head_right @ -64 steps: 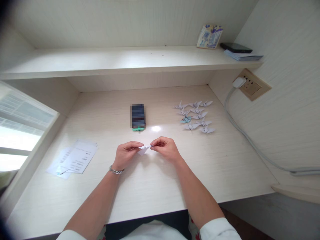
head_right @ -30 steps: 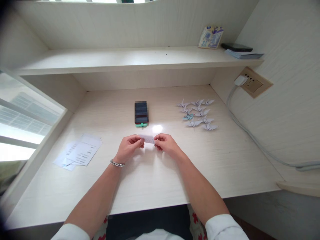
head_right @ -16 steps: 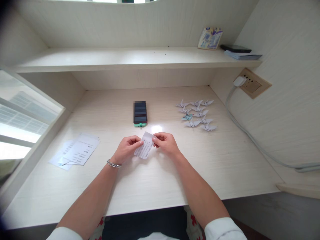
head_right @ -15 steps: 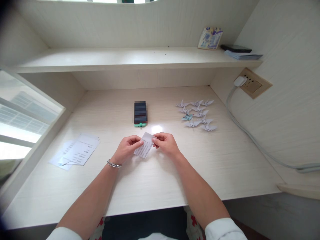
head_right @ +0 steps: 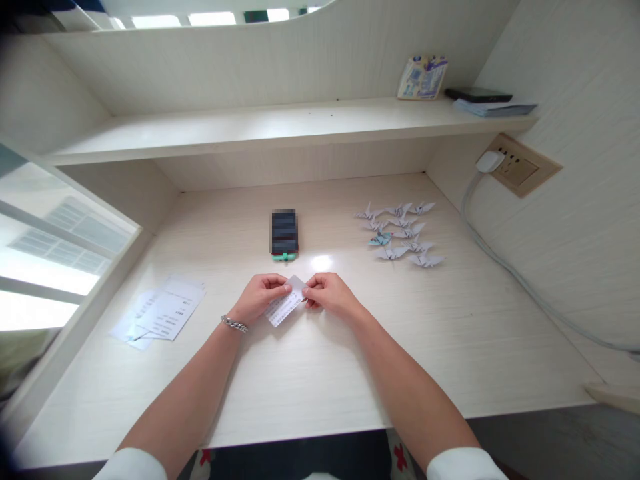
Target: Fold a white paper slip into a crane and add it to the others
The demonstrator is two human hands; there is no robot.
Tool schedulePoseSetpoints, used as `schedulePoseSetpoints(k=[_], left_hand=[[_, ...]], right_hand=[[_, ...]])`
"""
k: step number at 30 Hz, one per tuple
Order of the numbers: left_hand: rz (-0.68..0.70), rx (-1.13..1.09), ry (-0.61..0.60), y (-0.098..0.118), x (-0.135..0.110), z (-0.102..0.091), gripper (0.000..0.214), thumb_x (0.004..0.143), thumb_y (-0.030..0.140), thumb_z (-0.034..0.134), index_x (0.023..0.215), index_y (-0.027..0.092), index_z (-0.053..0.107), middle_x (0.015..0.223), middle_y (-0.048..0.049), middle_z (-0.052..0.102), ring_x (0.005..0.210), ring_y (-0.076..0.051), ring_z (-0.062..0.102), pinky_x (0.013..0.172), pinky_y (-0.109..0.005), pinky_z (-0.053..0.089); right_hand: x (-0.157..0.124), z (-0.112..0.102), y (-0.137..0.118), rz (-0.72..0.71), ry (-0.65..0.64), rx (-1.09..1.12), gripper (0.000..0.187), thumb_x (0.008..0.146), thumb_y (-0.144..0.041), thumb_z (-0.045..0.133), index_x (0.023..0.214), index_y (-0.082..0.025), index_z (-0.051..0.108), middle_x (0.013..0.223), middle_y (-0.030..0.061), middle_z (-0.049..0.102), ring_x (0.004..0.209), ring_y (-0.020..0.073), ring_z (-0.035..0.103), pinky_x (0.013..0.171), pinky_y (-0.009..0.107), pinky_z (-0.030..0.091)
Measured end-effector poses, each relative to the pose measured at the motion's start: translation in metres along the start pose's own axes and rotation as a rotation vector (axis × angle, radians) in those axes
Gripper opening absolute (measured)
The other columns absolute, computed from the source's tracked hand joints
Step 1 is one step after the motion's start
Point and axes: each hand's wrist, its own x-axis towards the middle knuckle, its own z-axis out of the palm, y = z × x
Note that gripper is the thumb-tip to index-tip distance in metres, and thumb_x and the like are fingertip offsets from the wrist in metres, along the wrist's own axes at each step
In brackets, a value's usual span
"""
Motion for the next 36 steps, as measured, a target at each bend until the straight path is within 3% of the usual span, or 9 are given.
schedulePoseSetpoints(k=[4,9,20,26,36], left_hand=[[-0.035,0.035,-0.055,0.004,0.015,-0.009,0.023,0.067,0.033,0.068,0.076,0.012,0.069,0.069,-0.0058,0.067,0.057,-0.015,0.059,0.049,-0.024,0.042],[-0.029,-0.063,-0.1,0.0,0.009,-0.012,0.026,0.068,0.032,0.067,0.084,0.012,0.069,0.076,-0.008,0.069,0.063,-0.017,0.061,0.055,-0.026,0.045],[0.068,-0.058,-0.037,-0.007,-0.001,-0.005,0.028,0.067,0.032,0.068,0.085,0.011,0.07,0.08,-0.0091,0.069,0.067,-0.018,0.062,0.057,-0.028,0.046],[0.062,-0.065,-0.036,-0.007,-0.002,-0.002,0.028,0.068,0.032,0.067,0.086,0.011,0.071,0.082,-0.0088,0.07,0.069,-0.018,0.062,0.059,-0.027,0.046],[0.032,-0.09,-0.022,-0.005,-0.008,0.002,0.027,0.069,0.031,0.067,0.088,0.011,0.07,0.084,-0.0099,0.07,0.071,-0.018,0.062,0.06,-0.026,0.046]], right_hand=[[0.006,-0.003,-0.002,0.017,0.009,0.062,0.026,0.064,-0.035,0.072,0.073,-0.013,0.064,0.054,0.0039,0.065,0.048,0.0128,0.059,0.048,0.023,0.047],[-0.001,-0.003,0.002,-0.034,0.002,0.067,0.027,0.068,-0.034,0.069,0.082,-0.011,0.067,0.057,0.0035,0.065,0.049,0.012,0.059,0.049,0.023,0.046],[-0.008,0.001,0.002,-0.094,0.047,0.044,0.028,0.064,-0.027,0.07,0.089,-0.012,0.072,0.059,0.0025,0.065,0.052,0.0121,0.058,0.053,0.024,0.047],[-0.009,0.004,0.006,-0.094,0.149,0.09,0.028,0.063,-0.027,0.071,0.085,-0.012,0.072,0.055,0.0023,0.065,0.049,0.0127,0.058,0.051,0.025,0.047],[-0.012,0.008,0.006,-0.055,0.164,0.111,0.025,0.064,-0.029,0.071,0.083,-0.013,0.07,0.059,0.0027,0.065,0.049,0.0124,0.058,0.047,0.023,0.045]])
